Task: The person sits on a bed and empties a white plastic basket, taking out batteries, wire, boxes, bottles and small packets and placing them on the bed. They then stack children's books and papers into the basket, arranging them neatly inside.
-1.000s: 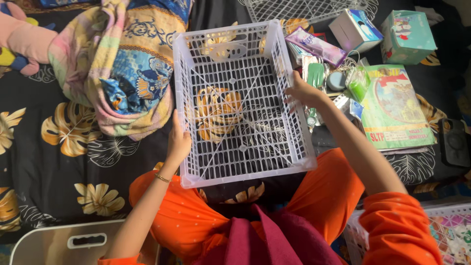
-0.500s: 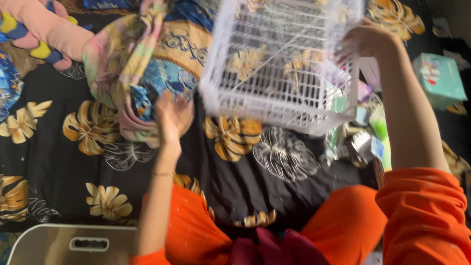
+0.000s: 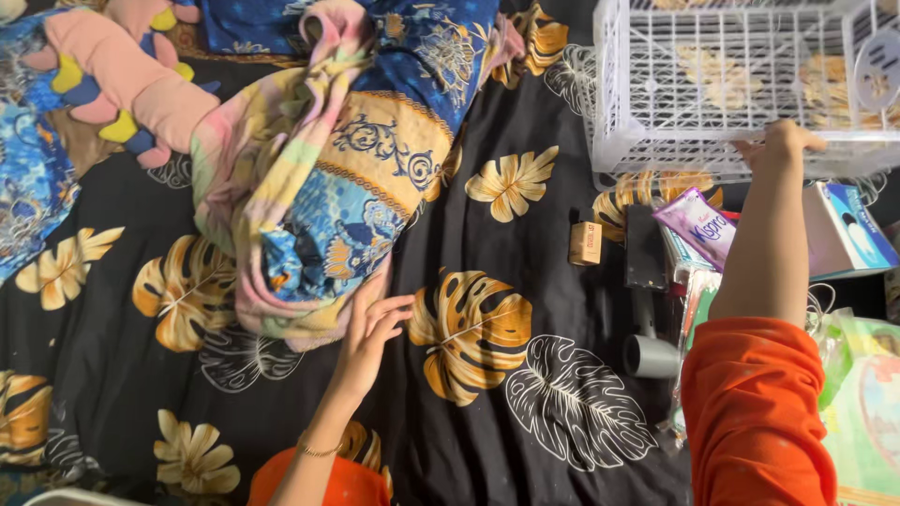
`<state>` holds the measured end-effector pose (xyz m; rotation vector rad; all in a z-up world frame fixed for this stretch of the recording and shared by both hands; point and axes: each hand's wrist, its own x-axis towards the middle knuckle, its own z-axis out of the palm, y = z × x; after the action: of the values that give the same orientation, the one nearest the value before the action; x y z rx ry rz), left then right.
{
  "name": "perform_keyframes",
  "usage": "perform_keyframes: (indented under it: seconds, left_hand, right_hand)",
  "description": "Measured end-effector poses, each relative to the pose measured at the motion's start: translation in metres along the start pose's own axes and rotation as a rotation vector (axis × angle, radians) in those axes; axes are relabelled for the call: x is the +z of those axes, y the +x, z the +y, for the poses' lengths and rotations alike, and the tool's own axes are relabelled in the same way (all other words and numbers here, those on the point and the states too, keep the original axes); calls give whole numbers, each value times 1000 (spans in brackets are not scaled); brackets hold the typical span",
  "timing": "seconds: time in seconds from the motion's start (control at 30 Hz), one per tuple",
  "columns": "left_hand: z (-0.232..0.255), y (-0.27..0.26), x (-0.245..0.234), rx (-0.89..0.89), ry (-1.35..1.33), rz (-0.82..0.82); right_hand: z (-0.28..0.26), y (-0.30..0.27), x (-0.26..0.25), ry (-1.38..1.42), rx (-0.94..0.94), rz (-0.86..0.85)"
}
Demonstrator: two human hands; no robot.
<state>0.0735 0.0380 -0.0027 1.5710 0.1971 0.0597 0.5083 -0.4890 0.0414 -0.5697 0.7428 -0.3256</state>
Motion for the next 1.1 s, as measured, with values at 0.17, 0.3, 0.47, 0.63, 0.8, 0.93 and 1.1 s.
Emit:
perform_keyframes:
  seconds: [0.17, 0.3, 0.47, 0.63, 0.8, 0.93, 1.1]
  left_hand:
    - [8, 1, -5, -22, 2, 11]
    - [7, 1, 0, -19, -8, 7]
    - [5, 5, -4, -12, 27, 16]
    - [-13, 15, -6, -15, 74, 25]
    - [-26, 17, 7, 4, 129, -44]
    - [-17, -5, 37, 179, 473, -216]
    - [0, -65, 93, 811, 599, -421]
  right_hand:
    - [-15, 20, -24, -1412, -590, -344]
    - [2, 11, -47, -1443, -1180, 124]
    - [112, -56, -112, -1881, -831, -788]
    - [217, -123, -164, -2041, -1246, -693]
    - [221, -162, -187, -2053, -1032, -713]
    - [178, -226, -205, -1509, 35, -837]
    - [111, -347, -253, -1229, 400, -1135]
